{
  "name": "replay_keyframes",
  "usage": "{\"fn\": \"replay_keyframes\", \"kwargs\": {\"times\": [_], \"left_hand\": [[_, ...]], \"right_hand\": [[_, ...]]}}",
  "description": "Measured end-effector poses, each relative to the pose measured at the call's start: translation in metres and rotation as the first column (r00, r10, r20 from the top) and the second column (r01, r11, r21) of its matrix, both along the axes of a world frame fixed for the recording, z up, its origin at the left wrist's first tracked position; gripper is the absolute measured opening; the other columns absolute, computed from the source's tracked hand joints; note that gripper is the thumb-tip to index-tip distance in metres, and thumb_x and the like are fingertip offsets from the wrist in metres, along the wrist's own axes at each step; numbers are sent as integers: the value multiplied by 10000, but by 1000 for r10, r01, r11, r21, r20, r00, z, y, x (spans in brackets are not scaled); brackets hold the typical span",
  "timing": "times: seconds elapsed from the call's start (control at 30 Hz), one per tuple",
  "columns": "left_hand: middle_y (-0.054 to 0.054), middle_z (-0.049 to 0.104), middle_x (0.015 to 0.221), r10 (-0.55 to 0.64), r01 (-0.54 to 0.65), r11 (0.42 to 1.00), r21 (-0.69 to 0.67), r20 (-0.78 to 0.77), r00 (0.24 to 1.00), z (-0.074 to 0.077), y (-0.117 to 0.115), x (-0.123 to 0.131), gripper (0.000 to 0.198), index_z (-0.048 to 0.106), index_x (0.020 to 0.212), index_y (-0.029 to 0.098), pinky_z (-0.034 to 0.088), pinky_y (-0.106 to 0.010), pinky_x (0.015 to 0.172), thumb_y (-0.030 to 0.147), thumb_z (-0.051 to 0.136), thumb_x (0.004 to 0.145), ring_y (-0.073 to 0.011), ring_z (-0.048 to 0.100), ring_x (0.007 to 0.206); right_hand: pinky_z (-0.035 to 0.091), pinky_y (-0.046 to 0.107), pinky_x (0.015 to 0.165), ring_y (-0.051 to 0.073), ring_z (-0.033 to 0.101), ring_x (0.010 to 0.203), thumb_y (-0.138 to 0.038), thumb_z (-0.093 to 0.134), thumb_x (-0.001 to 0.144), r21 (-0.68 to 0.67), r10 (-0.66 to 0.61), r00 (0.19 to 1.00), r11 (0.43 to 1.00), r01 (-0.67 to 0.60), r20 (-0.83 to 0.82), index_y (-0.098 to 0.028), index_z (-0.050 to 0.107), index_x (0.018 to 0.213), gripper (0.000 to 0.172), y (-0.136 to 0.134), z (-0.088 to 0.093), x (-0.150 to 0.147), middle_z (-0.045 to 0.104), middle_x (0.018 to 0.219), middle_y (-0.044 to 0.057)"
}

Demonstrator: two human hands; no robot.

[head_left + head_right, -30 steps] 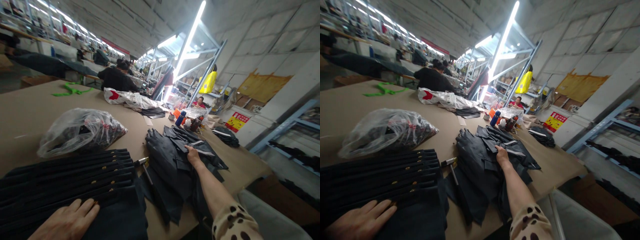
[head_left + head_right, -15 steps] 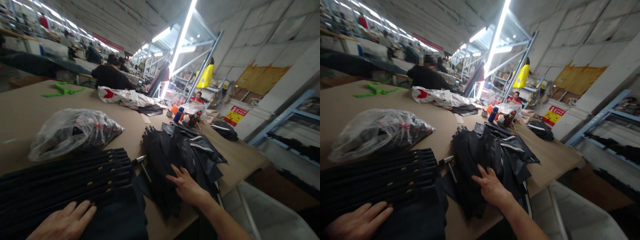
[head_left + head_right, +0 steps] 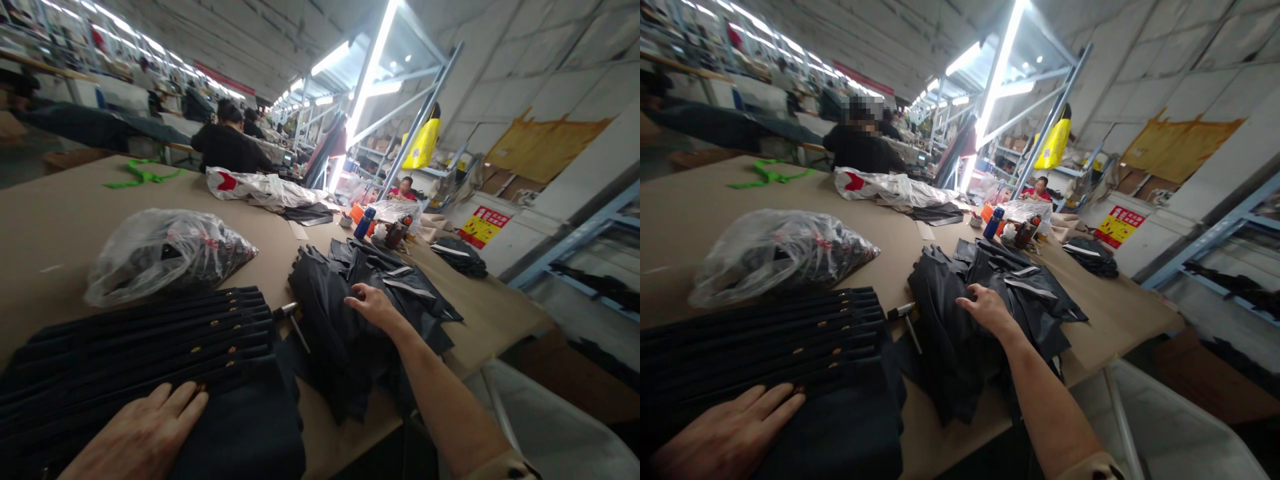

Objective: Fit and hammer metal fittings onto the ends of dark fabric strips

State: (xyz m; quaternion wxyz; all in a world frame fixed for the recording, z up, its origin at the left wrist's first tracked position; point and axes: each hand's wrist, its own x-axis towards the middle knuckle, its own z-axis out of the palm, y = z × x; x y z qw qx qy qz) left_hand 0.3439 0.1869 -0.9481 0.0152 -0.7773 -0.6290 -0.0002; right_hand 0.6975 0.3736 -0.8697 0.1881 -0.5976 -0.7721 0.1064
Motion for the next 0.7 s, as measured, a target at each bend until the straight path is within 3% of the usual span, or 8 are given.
{"fn": "replay_keyframes", "kwargs": {"times": [0.1,0.2,0.3,0.4,0.5,0.57,0.63,0.7], "left_hand": [[-95,617,1178,-28,29,1000,4,-52,998,3,-2,1,606,619,1137,217,467,-455,880,-50,254,734,-304,548,1094],[-103,613,1182,-33,33,999,-6,-30,999,9,-3,4,595,616,1142,211,462,-469,883,-50,267,736,-311,543,1096],[-109,604,1194,-31,30,998,-51,-32,999,18,-3,8,595,610,1150,204,454,-478,895,-52,267,737,-318,528,1113],[-109,583,1226,-22,13,991,-136,-64,998,29,-3,12,607,593,1173,199,446,-465,917,-56,262,733,-307,525,1121],[-99,547,1275,-7,-8,983,-182,-79,997,36,-4,14,604,566,1206,201,422,-457,958,-45,263,745,-306,493,1162],[-96,536,1288,-11,-4,981,-193,-80,997,40,-5,15,603,554,1219,199,412,-453,974,-42,258,752,-304,478,1179],[-100,537,1286,-25,8,980,-196,-86,996,43,-6,17,609,555,1219,191,419,-444,969,-50,251,749,-295,488,1169],[-105,546,1276,-34,17,983,-184,-94,995,46,-6,18,614,566,1208,181,436,-432,952,-62,248,742,-286,508,1147]], "right_hand": [[430,257,767,166,614,808,-237,560,766,5,23,1000,1000,-23,15,-195,666,848,140,-2,2,-16,672,803,25],[430,241,781,142,603,820,-190,508,793,52,95,994,994,-91,-61,-193,638,968,218,-15,12,-33,660,832,8],[433,238,808,130,592,863,-159,501,801,40,342,915,939,-341,-212,-198,577,1110,321,-40,18,-57,644,900,3],[453,234,797,125,589,899,-159,577,770,-172,577,739,735,-656,-349,-243,392,1318,584,-70,8,-83,616,1048,17],[490,231,715,123,611,847,-214,618,762,-354,589,625,518,-779,-512,-289,245,1392,736,-88,-10,-97,578,1148,39],[501,227,626,107,618,718,-239,534,820,-368,466,653,564,-739,-598,-252,360,1331,540,-85,-18,-94,606,1057,41],[493,230,584,104,601,635,-246,457,851,-321,353,747,739,-592,-563,-189,533,1151,314,-73,-20,-84,627,904,35],[484,250,636,126,602,669,-261,446,851,-210,266,877,905,-371,-400,-166,608,997,237,-56,-20,-74,631,811,36]]}}
